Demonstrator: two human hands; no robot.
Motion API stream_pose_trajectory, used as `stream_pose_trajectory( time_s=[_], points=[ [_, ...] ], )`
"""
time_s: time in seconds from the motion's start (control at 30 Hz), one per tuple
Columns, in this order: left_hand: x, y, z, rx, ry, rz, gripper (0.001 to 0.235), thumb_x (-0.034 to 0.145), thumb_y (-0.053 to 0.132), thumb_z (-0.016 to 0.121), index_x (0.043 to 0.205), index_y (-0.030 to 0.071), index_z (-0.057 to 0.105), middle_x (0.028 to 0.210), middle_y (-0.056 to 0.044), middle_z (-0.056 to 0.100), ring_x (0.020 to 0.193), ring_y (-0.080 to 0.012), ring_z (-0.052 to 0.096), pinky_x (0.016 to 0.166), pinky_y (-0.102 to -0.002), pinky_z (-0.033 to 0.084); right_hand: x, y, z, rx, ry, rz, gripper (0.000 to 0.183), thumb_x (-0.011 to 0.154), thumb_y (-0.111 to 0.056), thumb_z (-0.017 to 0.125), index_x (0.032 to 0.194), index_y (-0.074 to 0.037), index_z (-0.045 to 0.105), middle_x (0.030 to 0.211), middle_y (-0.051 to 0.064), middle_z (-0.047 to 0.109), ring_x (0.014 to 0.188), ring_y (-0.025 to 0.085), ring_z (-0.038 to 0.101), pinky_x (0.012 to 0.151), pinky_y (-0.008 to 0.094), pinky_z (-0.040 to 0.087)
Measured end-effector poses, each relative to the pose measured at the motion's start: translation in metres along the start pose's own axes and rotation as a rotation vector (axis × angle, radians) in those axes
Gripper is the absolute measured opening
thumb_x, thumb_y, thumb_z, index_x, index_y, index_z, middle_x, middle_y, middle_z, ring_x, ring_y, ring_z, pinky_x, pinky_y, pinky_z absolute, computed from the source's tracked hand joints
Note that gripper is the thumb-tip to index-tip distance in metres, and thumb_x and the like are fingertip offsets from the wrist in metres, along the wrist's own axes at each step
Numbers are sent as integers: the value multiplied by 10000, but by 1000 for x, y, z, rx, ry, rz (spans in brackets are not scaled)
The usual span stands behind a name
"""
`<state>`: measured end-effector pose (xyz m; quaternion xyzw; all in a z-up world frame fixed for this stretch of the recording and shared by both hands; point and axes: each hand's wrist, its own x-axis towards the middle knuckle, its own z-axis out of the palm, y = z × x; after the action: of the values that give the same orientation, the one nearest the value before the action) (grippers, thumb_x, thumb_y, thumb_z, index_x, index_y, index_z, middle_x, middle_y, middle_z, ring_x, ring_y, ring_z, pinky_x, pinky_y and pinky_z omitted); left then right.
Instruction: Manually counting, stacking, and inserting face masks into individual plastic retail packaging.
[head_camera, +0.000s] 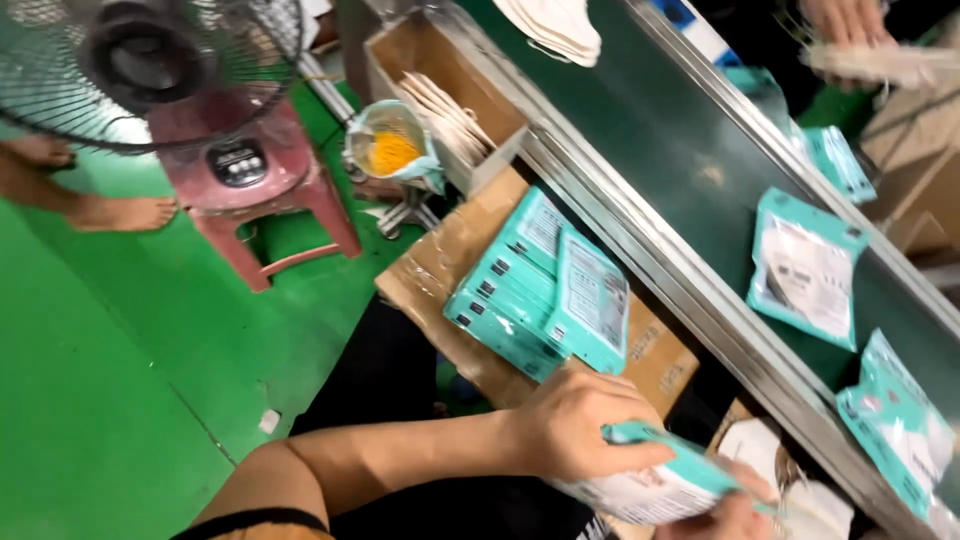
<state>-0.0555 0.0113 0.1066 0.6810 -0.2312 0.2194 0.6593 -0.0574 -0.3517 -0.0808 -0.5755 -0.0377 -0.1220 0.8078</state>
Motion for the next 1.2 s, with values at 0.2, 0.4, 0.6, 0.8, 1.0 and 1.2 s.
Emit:
stream_pose_trajectory(
  time_s=[0.2, 0.4, 0.6, 0.8, 1.0, 1.2],
  points=[
    [-11, -28, 12, 142, -4, -20, 147, 916, 190, 794, 873, 59, 742, 860, -85, 741, 823, -249, 733, 721, -322, 574, 3, -31, 96, 85, 10, 6, 187, 1044, -98, 749, 1031, 30, 613, 1068, 145, 613, 996, 221, 595, 983, 396, 510],
    [-10, -40, 25, -73, -24, -53, 149, 934, 208, 745, 890, 65, 742, 912, -61, 765, 855, -196, 758, 807, -289, 597, 12, -38, 132, 453, -278, 190, 172, 1024, 1, 757, 958, 26, 600, 1003, 123, 618, 1016, 236, 591, 1023, 396, 527],
    [31, -86, -2, 501, -85, -40, 773, 883, 419, 774, 1455, 5, 459, 1503, -221, 484, 1407, -381, 460, 1185, -545, 358, 102, -92, 144, -550, 295, -726, 191, 984, 30, 762, 1023, -41, 589, 1023, 78, 606, 922, 190, 575, 861, 355, 498],
    [18, -135, -56, 943, -166, -228, 743, 924, 454, 692, 1418, -45, 450, 1272, -204, 606, 1304, -390, 442, 1152, -563, 242, 175, -122, 167, -1255, 73, -1175, 399, 1089, -179, 712, 1348, 63, 530, 1245, 237, 493, 1229, 362, 477, 1065, 451, 471],
    [18, -150, -45, 908, -255, -328, 659, 947, 432, 663, 1411, -11, 514, 1057, -182, 707, 1261, -391, 497, 1149, -573, 214, 107, 30, 154, -1152, -135, -103, 359, 1091, -243, 506, 1308, 25, 607, 1304, 191, 626, 1210, 283, 592, 1016, 402, 470],
    [32, -172, -57, 864, -165, -233, 478, 946, 423, 679, 1186, 10, 688, 1137, -175, 706, 1224, -361, 536, 1139, -540, 269, 83, 88, 174, -672, -39, 206, 389, 1043, -171, 530, 1362, 44, 588, 1299, 167, 663, 1180, 235, 614, 1015, 352, 478]
  ],
)
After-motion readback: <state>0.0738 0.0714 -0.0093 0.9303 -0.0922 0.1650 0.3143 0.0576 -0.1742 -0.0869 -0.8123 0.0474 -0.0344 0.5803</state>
